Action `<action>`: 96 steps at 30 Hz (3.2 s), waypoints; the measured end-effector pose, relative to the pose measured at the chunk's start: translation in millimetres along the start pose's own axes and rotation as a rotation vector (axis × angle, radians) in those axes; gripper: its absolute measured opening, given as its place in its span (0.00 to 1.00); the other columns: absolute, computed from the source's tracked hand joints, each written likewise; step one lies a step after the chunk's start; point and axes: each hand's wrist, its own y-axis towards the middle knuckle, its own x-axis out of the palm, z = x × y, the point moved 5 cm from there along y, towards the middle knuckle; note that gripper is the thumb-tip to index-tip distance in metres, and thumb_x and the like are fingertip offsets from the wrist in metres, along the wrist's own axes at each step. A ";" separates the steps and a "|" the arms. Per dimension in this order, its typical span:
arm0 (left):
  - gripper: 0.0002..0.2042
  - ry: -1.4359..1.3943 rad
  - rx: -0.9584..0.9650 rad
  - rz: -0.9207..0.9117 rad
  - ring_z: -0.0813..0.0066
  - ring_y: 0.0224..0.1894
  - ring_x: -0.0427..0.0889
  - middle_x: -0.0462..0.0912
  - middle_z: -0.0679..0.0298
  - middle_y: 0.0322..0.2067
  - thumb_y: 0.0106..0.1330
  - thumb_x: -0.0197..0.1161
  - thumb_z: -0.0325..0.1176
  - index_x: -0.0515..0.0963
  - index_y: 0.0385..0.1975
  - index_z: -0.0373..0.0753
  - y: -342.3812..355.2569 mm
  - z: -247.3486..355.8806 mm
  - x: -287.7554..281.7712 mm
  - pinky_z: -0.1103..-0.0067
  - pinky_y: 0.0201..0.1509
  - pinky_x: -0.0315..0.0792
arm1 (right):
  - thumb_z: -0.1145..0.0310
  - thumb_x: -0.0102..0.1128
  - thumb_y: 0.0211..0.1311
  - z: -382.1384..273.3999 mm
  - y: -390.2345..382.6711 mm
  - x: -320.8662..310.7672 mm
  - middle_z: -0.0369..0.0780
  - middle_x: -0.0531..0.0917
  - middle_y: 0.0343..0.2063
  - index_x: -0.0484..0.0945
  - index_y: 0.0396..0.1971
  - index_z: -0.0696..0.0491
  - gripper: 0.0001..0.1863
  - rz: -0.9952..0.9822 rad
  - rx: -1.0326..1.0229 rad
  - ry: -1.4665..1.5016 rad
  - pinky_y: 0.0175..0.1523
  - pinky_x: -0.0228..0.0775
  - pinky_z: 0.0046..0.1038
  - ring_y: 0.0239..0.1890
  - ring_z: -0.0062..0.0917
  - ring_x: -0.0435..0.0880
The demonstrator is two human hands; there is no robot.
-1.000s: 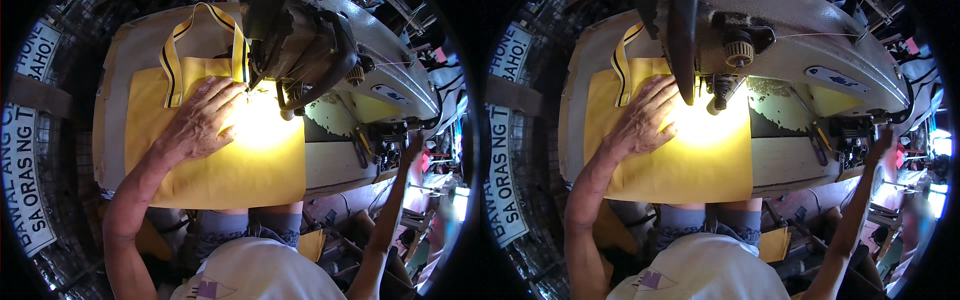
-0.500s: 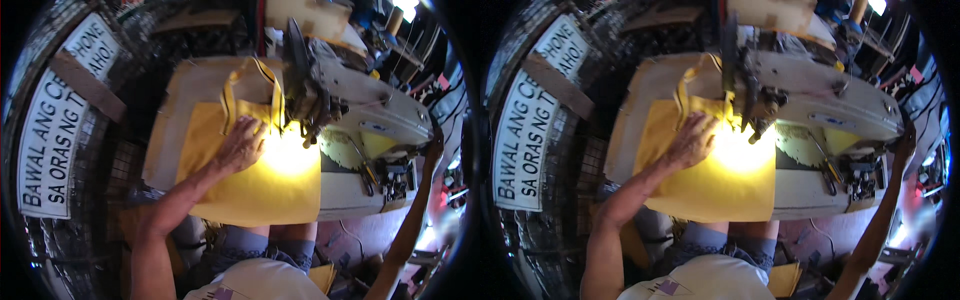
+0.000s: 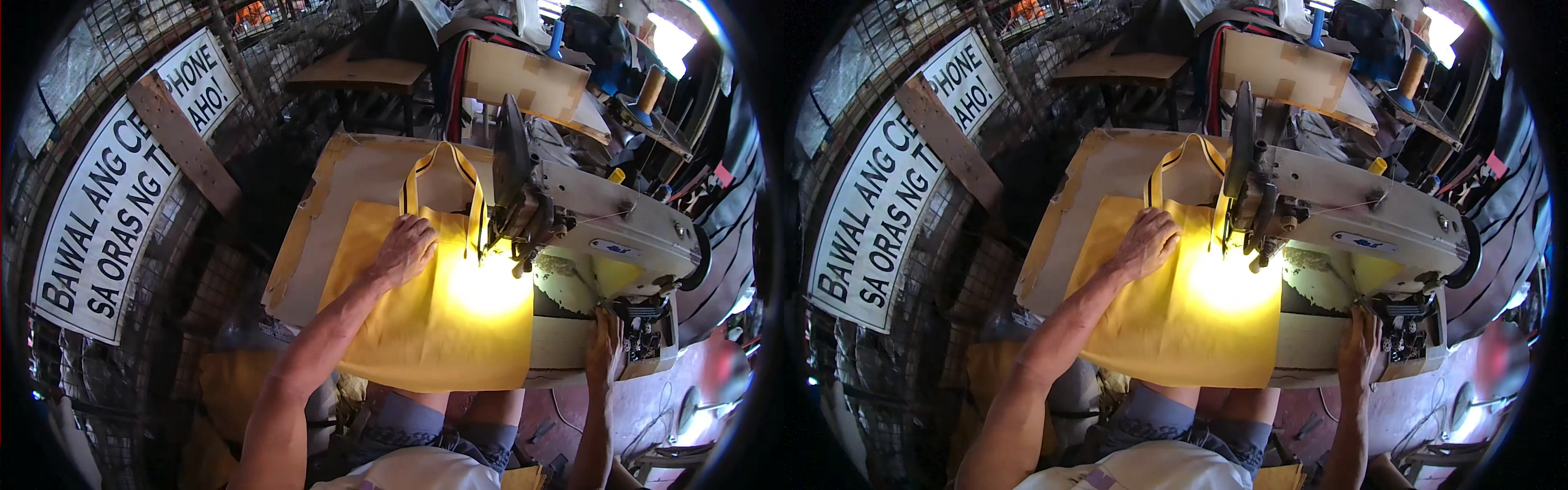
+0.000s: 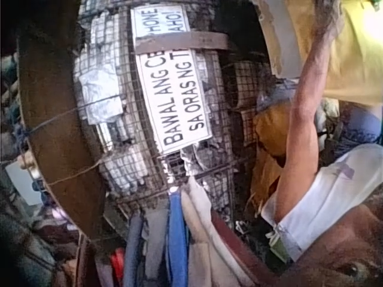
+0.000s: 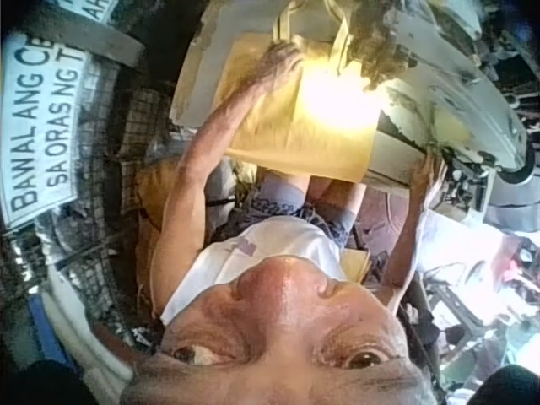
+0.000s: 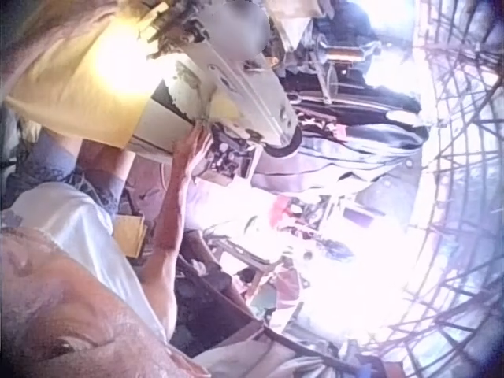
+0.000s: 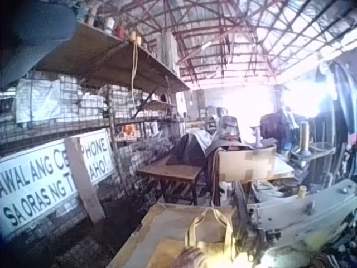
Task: Sewing handles and a pocket onto a yellow tote bag using an industrial sewing machine.
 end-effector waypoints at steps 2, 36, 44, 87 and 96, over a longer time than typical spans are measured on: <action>0.05 -0.004 0.024 0.019 0.60 0.47 0.75 0.77 0.60 0.36 0.61 0.63 0.27 0.76 0.34 0.38 0.4 -1.3 -1.6 0.64 0.60 0.66 | 0.78 0.56 0.64 -19.7 5.2 -15.4 0.49 0.78 0.47 0.75 0.55 0.58 0.19 0.072 -0.142 -0.139 0.56 0.72 0.42 0.52 0.46 0.78; 0.14 -0.070 -0.099 0.010 0.50 0.63 0.71 0.73 0.49 0.57 0.61 0.61 0.24 0.76 0.46 0.34 -10.2 -14.5 -12.1 0.61 0.66 0.67 | 0.73 0.64 0.62 -41.1 -7.7 -19.5 0.48 0.77 0.52 0.75 0.55 0.57 0.21 0.194 0.018 -0.120 0.59 0.68 0.45 0.55 0.45 0.75; 0.18 0.052 0.141 -0.100 0.49 0.64 0.71 0.72 0.50 0.59 0.61 0.65 0.29 0.78 0.52 0.33 -103.0 73.4 -76.0 0.57 0.72 0.62 | 0.75 0.61 0.58 -105.2 -111.5 -2.7 0.42 0.74 0.61 0.76 0.61 0.43 0.29 0.017 -0.563 0.148 0.69 0.59 0.48 0.66 0.43 0.70; 0.13 0.061 -0.360 -0.192 0.44 0.42 0.82 0.82 0.47 0.38 0.66 0.65 0.34 0.77 0.41 0.29 -85.5 -2.5 -96.3 0.63 0.45 0.75 | 0.60 0.64 0.67 -140.4 14.8 -4.3 0.48 0.81 0.23 0.74 0.27 0.56 0.16 0.019 0.009 0.433 0.32 0.72 0.41 0.27 0.47 0.81; 0.16 -0.085 -0.589 -0.117 0.46 0.48 0.81 0.82 0.47 0.44 0.63 0.66 0.32 0.77 0.48 0.31 -111.4 -29.6 -99.7 0.64 0.54 0.75 | 0.51 0.60 0.69 -132.1 28.2 18.6 0.51 0.82 0.25 0.74 0.31 0.55 0.20 -0.206 0.175 0.316 0.36 0.70 0.48 0.30 0.52 0.82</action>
